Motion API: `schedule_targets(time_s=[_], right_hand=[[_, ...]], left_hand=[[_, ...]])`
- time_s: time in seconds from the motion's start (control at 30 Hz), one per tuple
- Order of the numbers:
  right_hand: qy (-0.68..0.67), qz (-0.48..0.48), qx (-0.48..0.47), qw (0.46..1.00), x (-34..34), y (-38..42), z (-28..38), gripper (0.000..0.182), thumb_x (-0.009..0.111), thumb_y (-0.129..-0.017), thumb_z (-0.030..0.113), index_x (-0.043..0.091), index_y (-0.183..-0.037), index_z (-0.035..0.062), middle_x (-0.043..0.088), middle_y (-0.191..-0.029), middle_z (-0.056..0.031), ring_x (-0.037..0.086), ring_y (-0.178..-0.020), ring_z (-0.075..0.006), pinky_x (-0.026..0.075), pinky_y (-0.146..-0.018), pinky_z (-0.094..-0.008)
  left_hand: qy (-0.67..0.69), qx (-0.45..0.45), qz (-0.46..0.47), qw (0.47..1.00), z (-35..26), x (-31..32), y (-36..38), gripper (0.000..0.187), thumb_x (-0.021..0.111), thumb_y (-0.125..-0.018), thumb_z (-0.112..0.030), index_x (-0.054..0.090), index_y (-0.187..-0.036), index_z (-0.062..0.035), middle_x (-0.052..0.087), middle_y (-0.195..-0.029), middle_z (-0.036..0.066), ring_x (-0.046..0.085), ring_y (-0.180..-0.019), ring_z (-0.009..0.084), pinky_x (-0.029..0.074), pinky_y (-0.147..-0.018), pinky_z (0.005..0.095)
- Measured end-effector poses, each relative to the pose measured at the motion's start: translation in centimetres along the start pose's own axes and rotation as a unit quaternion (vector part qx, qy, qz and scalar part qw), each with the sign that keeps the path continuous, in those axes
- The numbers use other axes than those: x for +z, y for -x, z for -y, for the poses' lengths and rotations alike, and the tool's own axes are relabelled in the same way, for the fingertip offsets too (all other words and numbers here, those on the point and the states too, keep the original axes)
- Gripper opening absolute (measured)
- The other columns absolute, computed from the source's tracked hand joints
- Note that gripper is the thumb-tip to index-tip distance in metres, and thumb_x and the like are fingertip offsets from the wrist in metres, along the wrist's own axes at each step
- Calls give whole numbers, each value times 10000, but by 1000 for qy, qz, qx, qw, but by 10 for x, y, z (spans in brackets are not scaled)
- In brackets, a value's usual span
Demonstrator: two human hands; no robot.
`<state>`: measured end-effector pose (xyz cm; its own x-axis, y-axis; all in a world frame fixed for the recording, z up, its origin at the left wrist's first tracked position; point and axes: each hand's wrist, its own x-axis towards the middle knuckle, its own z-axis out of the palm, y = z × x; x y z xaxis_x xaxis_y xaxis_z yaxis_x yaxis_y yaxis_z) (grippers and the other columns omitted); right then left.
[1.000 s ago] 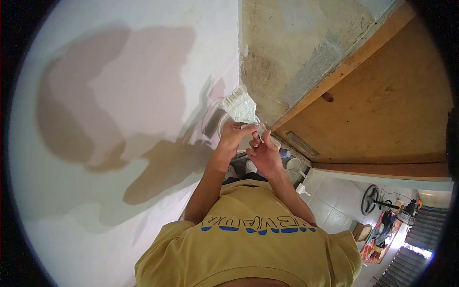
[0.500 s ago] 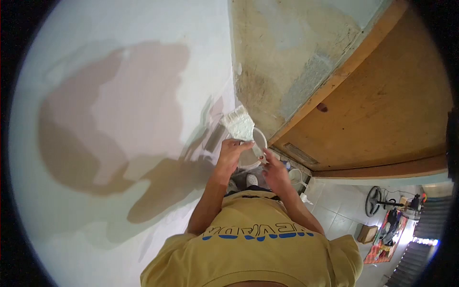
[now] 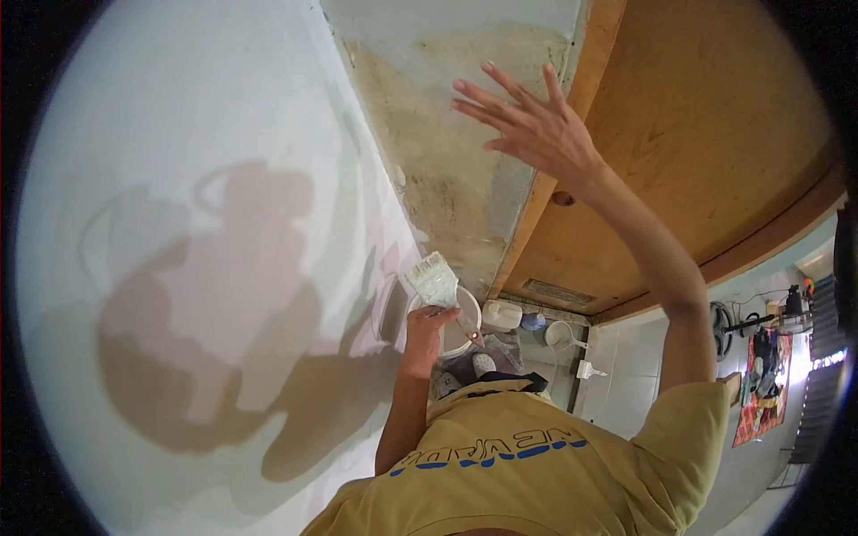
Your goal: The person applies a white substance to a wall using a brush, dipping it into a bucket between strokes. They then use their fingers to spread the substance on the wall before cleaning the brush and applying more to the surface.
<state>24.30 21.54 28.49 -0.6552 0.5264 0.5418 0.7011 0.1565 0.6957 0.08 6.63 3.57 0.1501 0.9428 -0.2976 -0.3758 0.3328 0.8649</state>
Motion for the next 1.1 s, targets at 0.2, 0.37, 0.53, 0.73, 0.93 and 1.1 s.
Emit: schedule_targets(time_s=[0.2, 0.37, 0.53, 0.73, 0.93, 1.1], right_hand=[[46, 29, -32, 998, 19, 2, -15, 856, 472, -753, 717, 142, -1479, 405, 95, -1559, 138, 113, -1442, -189, 11, -1152, -574], [-81, 10, 34, 996, -1, 2, -4, 803, 469, -792, 686, 168, -1479, 396, 175, -1551, 108, 181, -1425, -153, 97, -1136, -561], [-139, 27, 86, 986, -16, 2, 2, 700, 466, -874, 582, 191, -1481, 366, 214, -1547, 73, 281, -1379, -110, 211, -1062, -536], [-234, -28, 134, 962, -3, 8, 2, 684, 545, -911, 403, 190, -1487, 298, 242, -1540, 37, 398, -1298, -94, 263, -984, -534], [-277, -121, 160, 940, 25, 11, 1, 772, 611, -875, 185, 136, -1482, 217, 349, -1477, -28, 515, -1155, -149, 276, -923, -515], [-289, -272, 187, 899, 38, 2, 14, 800, 592, -849, 72, 95, -1472, 139, 443, -1399, -63, 574, -1068, -199, 262, -903, -498]], left_hand=[[-32, -19, -14, 999, 9, -9, -3, 194, 710, -730, -3, 661, -894, 89, 670, -904, 120, 639, -810, 191, 490, -772, 325], [-20, -5, 1, 1000, 17, -12, -7, 187, 710, -730, -16, 664, -889, 72, 670, -880, 105, 640, -756, 189, 499, -728, 328], [-24, -13, -20, 999, -1, 13, -2, 115, 740, -690, -38, 673, -728, 47, 643, -744, 72, 583, -712, 146, 433, -725, 294], [-9, -7, -15, 1000, 5, 13, -7, 137, 750, -681, -39, 679, -760, 48, 655, -774, 77, 602, -735, 154, 441, -727, 295], [-36, -8, -3, 999, 9, 6, -5, 209, 708, -730, -50, 670, -898, 68, 670, -853, 100, 632, -715, 179, 506, -643, 319], [-21, -15, -4, 1000, 10, 7, -1, 197, 712, -737, -78, 674, -864, 67, 667, -817, 89, 626, -695, 172, 494, -651, 307]])
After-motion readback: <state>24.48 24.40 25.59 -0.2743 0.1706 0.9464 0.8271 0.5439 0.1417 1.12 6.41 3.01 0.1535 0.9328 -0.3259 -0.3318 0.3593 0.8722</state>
